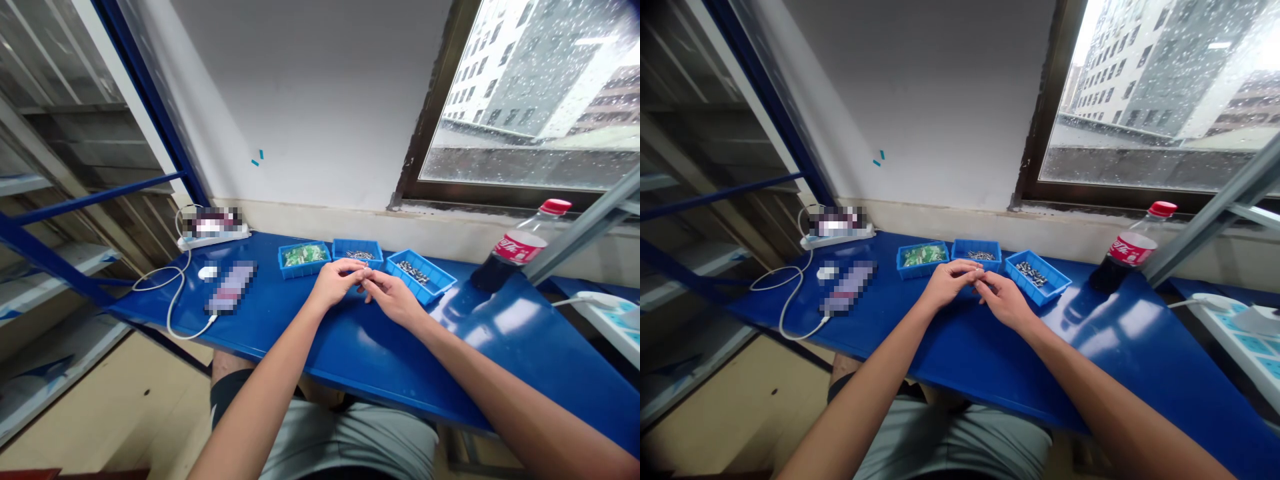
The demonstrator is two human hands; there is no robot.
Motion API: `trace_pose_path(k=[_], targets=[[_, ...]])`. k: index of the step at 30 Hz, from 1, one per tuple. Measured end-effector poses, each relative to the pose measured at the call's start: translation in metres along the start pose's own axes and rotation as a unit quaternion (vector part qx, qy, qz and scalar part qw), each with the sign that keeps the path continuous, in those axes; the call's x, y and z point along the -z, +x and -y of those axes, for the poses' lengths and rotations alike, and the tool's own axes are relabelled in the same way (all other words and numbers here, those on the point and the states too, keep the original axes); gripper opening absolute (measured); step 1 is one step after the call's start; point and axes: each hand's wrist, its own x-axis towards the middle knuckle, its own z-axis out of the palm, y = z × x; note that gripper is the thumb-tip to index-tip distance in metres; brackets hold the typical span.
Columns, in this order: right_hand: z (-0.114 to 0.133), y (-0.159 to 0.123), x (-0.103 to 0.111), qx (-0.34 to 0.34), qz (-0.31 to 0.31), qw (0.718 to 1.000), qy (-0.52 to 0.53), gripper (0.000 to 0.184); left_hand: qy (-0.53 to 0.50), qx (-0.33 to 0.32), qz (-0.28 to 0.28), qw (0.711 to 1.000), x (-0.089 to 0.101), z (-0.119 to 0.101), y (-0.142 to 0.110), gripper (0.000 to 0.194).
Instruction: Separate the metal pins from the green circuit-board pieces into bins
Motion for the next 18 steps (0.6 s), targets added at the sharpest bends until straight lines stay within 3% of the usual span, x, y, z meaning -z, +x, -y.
trace_pose_path(k=[7,15,18], targets=[[-0.007,0.003,0.003,-0.036,-0.016,0.998,0.047,0.041,0.009,0.009,0.043,0.999,-0.001,-0.004,-0.001,0.03],[-0.011,0.004,0.005,-0.068,-0.071,0.991,0.086,0.044,0.044,0.022,0.013,0.999,-0.002,-0.009,-0.002,0.029],[-0.012,0.005,0.004,-0.072,-0.076,0.989,0.102,0.045,0.148,-0.015,-0.017,0.989,-0.001,-0.006,-0.004,0.028]])
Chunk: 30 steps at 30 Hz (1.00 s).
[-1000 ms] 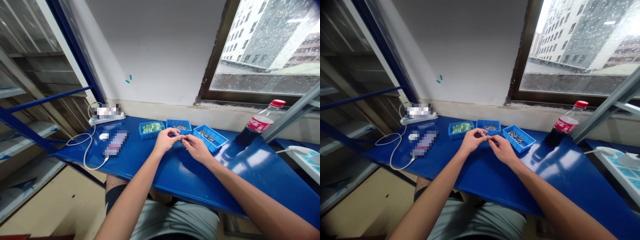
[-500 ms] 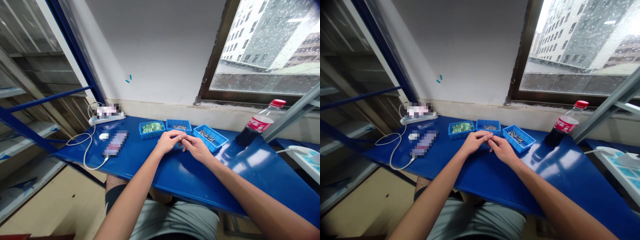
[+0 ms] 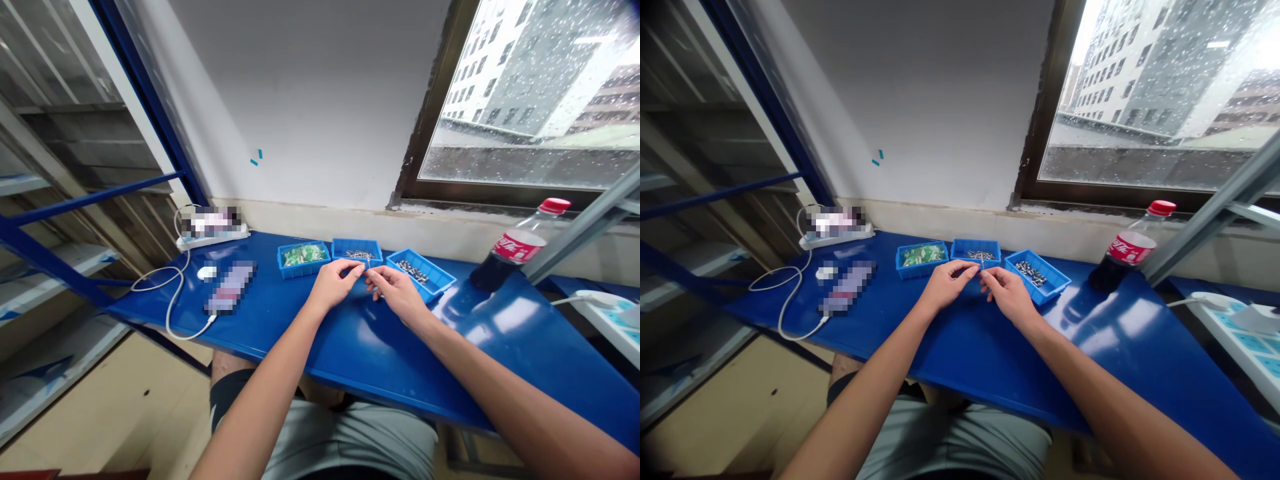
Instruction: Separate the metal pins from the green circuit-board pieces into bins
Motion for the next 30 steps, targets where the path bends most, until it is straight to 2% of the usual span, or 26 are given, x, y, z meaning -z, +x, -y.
trace_pose_path(k=[4,10,13,17,21,23,25,27,30], targets=[[-0.001,0.002,0.0,-0.01,-0.022,0.999,0.041,0.044,0.184,-0.055,0.006,0.981,0.0,0.009,-0.003,0.026],[0.001,0.004,0.002,-0.005,-0.084,0.992,0.09,0.041,0.303,-0.052,0.066,0.949,0.002,0.013,-0.004,0.032],[0.004,0.005,0.002,-0.008,-0.111,0.988,0.109,0.039,0.324,-0.05,0.071,0.942,0.004,0.013,-0.004,0.033],[0.008,0.01,-0.002,0.006,-0.094,0.993,0.078,0.042,0.322,-0.047,0.07,0.943,0.004,0.018,-0.002,0.038],[0.007,0.015,-0.006,-0.077,-0.072,0.993,0.043,0.053,0.285,-0.054,0.082,0.953,0.004,0.024,-0.001,0.044],[0.002,0.015,-0.005,-0.09,-0.049,0.995,0.009,0.053,0.267,-0.059,0.083,0.958,0.004,0.025,0.0,0.045],[-0.004,0.013,-0.004,-0.057,-0.022,0.997,-0.05,0.048,0.254,-0.062,0.075,0.962,0.003,0.025,0.0,0.044],[-0.009,0.009,-0.003,0.005,-0.004,0.991,-0.132,0.041,0.238,-0.064,0.056,0.968,0.003,0.023,0.0,0.042],[-0.009,0.004,-0.007,0.129,0.024,0.956,-0.261,0.025,0.201,-0.072,-0.006,0.977,0.002,0.016,0.0,0.037]])
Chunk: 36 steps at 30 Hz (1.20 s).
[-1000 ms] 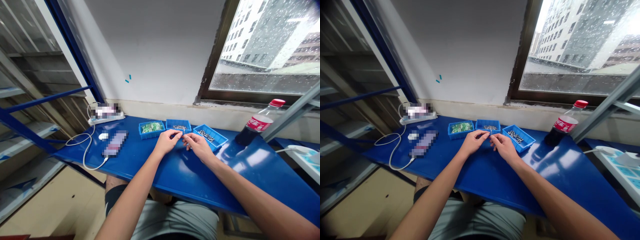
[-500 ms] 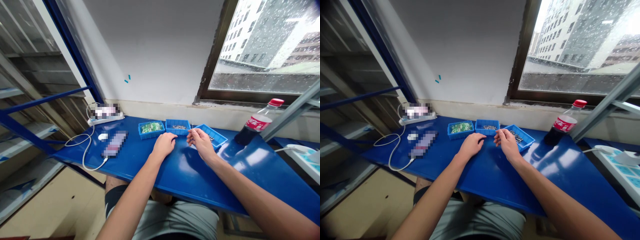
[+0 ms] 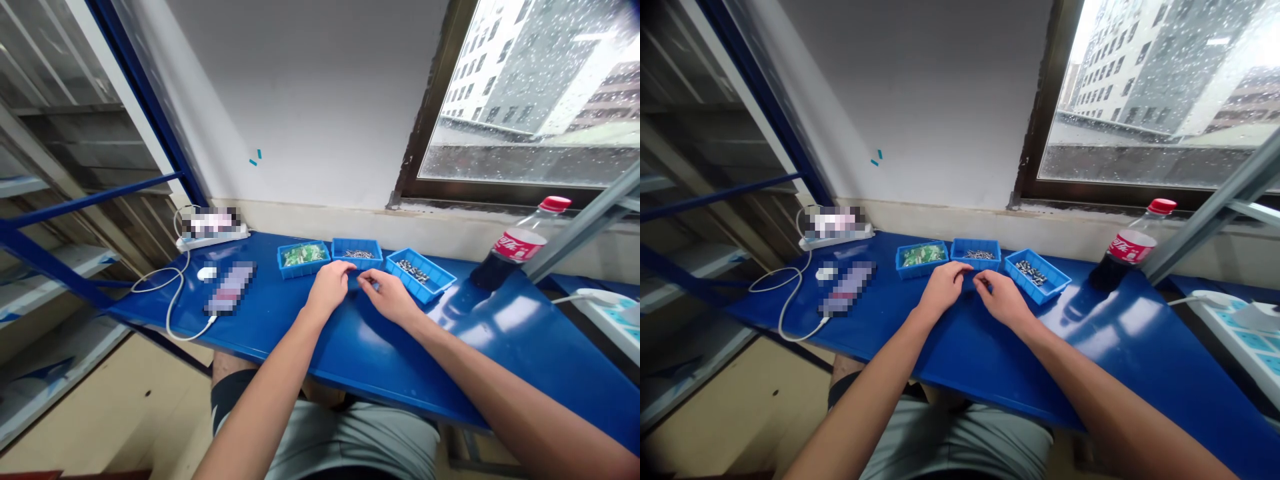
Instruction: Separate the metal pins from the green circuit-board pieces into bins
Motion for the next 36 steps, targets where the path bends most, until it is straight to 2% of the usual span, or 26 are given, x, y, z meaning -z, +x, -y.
trace_pose_path(k=[3,5,8,11,20,25,28,32,36], targets=[[0.011,-0.001,-0.005,0.15,0.057,0.984,-0.082,0.025,-0.028,0.009,-0.067,0.997,0.005,-0.008,0.001,0.032],[0.018,-0.001,-0.009,0.216,0.11,0.964,-0.111,0.029,-0.04,0.013,-0.091,0.995,0.008,-0.013,0.001,0.03],[0.022,-0.001,-0.014,0.237,0.175,0.945,-0.145,0.033,-0.046,0.014,-0.102,0.994,0.011,-0.018,0.001,0.029],[0.022,-0.001,-0.015,0.229,0.192,0.941,-0.159,0.034,-0.044,0.015,-0.098,0.994,0.011,-0.019,0.0,0.028],[0.01,0.0,-0.008,0.197,0.124,0.96,-0.157,0.036,-0.039,0.022,-0.081,0.996,0.009,-0.015,0.0,0.026],[0.003,-0.001,0.0,0.189,0.098,0.966,-0.147,0.03,-0.033,0.018,-0.076,0.996,0.007,-0.013,0.001,0.025],[0.008,-0.001,0.002,0.182,0.051,0.973,-0.134,0.033,-0.033,0.017,-0.065,0.997,0.006,-0.012,0.001,0.026],[0.014,-0.003,0.004,0.153,-0.025,0.984,-0.09,0.031,-0.05,0.023,-0.023,0.998,0.006,-0.015,0.0,0.026],[0.014,-0.006,0.008,0.111,-0.065,0.991,-0.032,0.013,-0.093,0.037,0.036,0.994,0.008,-0.022,0.0,0.027]])
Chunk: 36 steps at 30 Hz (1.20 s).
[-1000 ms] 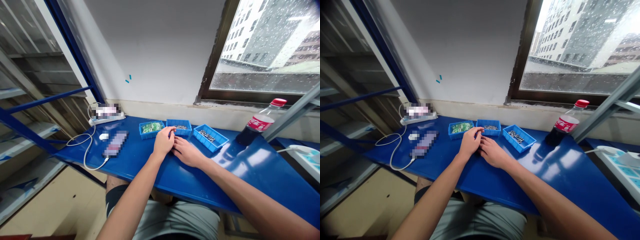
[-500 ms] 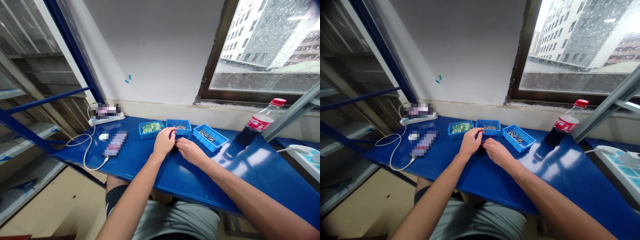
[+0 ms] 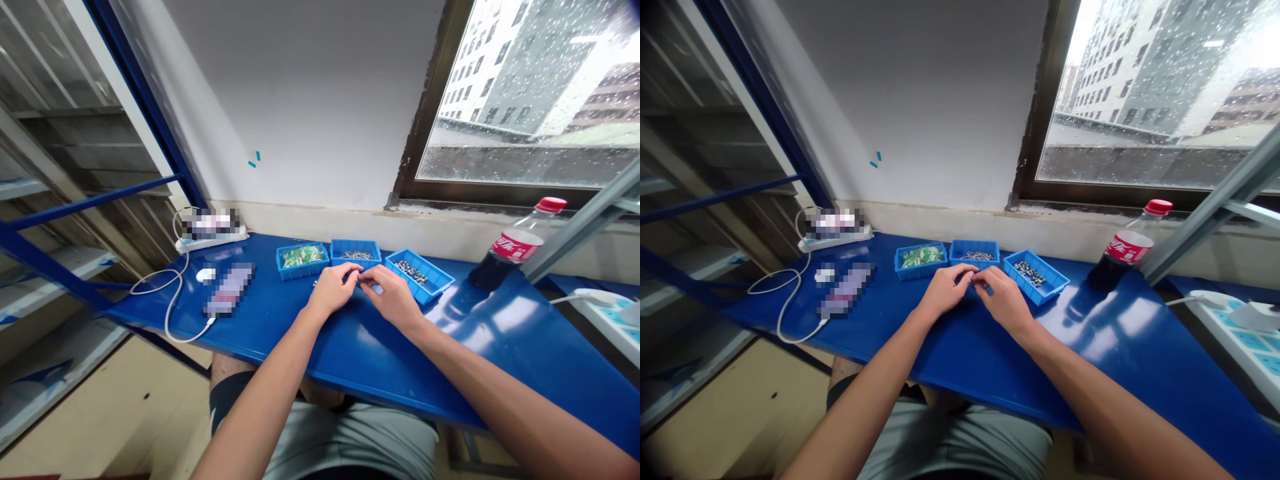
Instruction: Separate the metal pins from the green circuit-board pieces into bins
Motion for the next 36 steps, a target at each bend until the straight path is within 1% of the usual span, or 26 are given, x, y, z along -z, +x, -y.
trace_pose_path(k=[2,4,8,10,15,19,21,25,28,32,34,36], targets=[[0.0,-0.001,0.002,-0.019,-0.018,1.0,0.011,0.01,-0.022,0.013,0.023,0.999,0.0,-0.003,0.0,0.027],[0.001,-0.001,0.003,-0.03,-0.031,0.999,0.016,0.011,-0.049,0.026,0.036,0.998,0.0,-0.003,0.001,0.026],[0.003,0.0,0.004,-0.036,-0.04,0.998,0.019,0.013,-0.116,0.05,0.046,0.991,0.0,0.0,0.002,0.025],[0.003,0.0,0.004,-0.04,-0.04,0.998,0.019,0.014,-0.129,0.058,0.044,0.989,-0.001,0.001,0.003,0.024],[-0.002,-0.001,0.002,-0.057,-0.03,0.997,0.046,0.015,-0.112,0.073,0.021,0.991,-0.002,0.004,0.003,0.021],[-0.006,-0.001,-0.001,-0.077,-0.024,0.994,0.071,0.016,-0.126,0.074,0.001,0.989,-0.003,0.007,0.003,0.021],[-0.007,0.0,-0.002,-0.076,-0.033,0.994,0.064,0.017,-0.134,0.068,-0.001,0.989,-0.004,0.008,0.003,0.022],[-0.006,0.002,-0.001,-0.054,-0.048,0.997,0.024,0.017,-0.139,0.057,-0.003,0.989,-0.004,0.007,0.003,0.025],[-0.004,0.003,0.001,-0.056,-0.047,0.997,0.015,0.016,-0.123,0.054,0.002,0.991,-0.002,0.002,0.002,0.023],[-0.005,0.003,0.003,-0.074,-0.04,0.996,0.042,0.011,-0.091,0.052,0.032,0.994,0.001,-0.003,0.001,0.026],[-0.007,0.002,0.002,-0.076,-0.038,0.995,0.048,0.01,-0.093,0.058,0.045,0.993,0.001,-0.003,0.001,0.028],[-0.009,0.001,0.002,-0.074,-0.036,0.995,0.047,0.011,-0.106,0.064,0.045,0.991,0.0,-0.001,0.001,0.027]])
